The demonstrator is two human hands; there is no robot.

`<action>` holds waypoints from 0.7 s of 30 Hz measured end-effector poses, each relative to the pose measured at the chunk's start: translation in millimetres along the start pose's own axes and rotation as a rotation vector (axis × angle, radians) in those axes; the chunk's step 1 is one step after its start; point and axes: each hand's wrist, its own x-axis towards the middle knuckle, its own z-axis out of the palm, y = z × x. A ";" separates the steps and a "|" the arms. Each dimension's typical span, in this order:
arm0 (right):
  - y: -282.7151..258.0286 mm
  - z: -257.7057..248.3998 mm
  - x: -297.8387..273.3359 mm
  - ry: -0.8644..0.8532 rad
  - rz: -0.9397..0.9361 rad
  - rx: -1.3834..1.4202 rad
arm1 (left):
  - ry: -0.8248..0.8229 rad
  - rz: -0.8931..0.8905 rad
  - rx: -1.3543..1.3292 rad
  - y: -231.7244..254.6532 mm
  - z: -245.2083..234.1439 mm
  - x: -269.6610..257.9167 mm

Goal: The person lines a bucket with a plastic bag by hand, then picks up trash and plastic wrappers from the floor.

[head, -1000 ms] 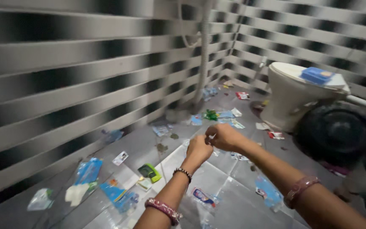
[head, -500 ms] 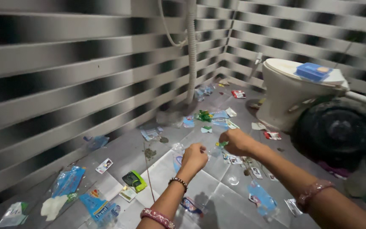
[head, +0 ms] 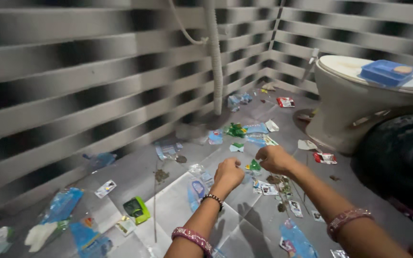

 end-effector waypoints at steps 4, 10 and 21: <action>48.7 25.8 5.7 -0.013 -0.011 0.065 | -0.050 -0.013 -0.003 5.3 46.2 22.1; 103.7 60.5 9.1 -0.089 0.189 0.209 | -0.072 0.040 0.024 -14.3 112.3 60.7; 178.7 157.4 21.3 -0.029 0.244 0.352 | -0.109 -0.011 -0.067 -40.0 156.8 93.6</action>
